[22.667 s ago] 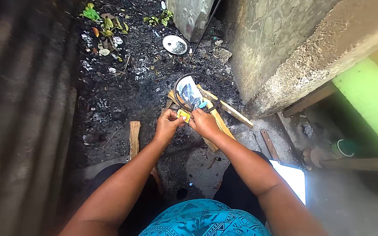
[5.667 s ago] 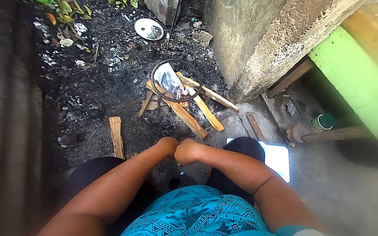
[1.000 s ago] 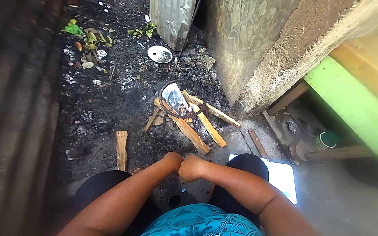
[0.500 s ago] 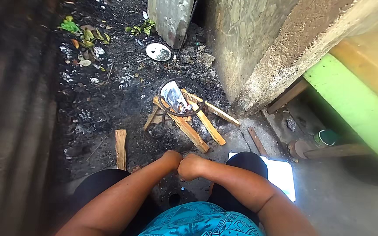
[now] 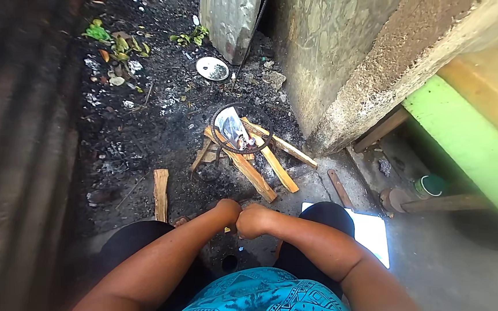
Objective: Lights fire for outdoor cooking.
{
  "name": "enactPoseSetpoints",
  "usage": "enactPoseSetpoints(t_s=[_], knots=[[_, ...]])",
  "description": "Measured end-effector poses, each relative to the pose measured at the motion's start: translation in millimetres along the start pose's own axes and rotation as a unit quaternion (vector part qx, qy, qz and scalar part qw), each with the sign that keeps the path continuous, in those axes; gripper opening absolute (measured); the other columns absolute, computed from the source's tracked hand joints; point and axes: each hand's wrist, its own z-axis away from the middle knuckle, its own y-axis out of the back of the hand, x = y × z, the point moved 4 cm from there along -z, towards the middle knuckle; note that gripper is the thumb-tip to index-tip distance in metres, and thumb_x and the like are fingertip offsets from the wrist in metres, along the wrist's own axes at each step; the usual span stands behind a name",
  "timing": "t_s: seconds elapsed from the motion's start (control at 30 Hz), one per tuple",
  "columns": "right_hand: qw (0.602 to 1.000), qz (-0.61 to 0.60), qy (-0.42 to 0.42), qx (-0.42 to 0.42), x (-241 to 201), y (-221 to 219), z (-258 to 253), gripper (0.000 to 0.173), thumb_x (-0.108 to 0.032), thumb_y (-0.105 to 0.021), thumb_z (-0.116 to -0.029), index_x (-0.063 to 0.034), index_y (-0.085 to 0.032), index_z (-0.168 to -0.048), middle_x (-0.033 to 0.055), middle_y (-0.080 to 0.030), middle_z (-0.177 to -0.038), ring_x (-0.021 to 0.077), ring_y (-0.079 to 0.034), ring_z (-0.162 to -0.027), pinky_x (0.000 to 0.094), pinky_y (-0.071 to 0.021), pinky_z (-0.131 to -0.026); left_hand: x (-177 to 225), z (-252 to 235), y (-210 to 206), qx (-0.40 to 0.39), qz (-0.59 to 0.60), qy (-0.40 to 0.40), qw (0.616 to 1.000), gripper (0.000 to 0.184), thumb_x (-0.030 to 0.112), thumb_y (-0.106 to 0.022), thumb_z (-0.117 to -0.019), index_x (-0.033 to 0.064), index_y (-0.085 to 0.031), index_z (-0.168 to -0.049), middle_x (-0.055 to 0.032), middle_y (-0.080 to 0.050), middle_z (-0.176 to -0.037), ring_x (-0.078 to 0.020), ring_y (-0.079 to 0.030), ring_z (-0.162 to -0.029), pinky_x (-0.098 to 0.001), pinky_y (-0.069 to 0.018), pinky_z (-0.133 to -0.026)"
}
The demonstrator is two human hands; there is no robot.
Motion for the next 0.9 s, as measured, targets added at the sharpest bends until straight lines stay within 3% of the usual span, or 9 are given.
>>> enactPoseSetpoints(t_s=[0.2,0.9], knots=[[1.000,-0.010,0.003,0.001,0.0,1.4,1.0,0.039,-0.037,-0.054,-0.1061,-0.0006,-0.070,-0.109,0.0218,-0.069,-0.111,0.0415,-0.066,-0.108,0.0645,-0.0501,-0.088,-1.3,2.0,-0.7,-0.014,0.006,0.016,1.000,0.051,0.043,-0.081,-0.0831,-0.0007,-0.069,-0.108,-0.0222,-0.069,-0.114,-0.0403,-0.065,-0.112,-0.0630,-0.0498,-0.090],[1.000,0.004,-0.002,0.002,-0.6,0.1,2.4,0.039,-0.035,-0.055,-0.1055,0.0010,-0.069,-0.103,0.0217,-0.069,-0.109,0.0411,-0.066,-0.106,0.0632,-0.0508,-0.084,1.8,2.3,3.2,0.003,0.013,-0.001,1.000,0.041,0.034,-0.079,-0.0859,-0.0004,-0.069,-0.107,-0.0207,-0.069,-0.114,-0.0392,-0.065,-0.111,-0.0626,-0.0501,-0.089]])
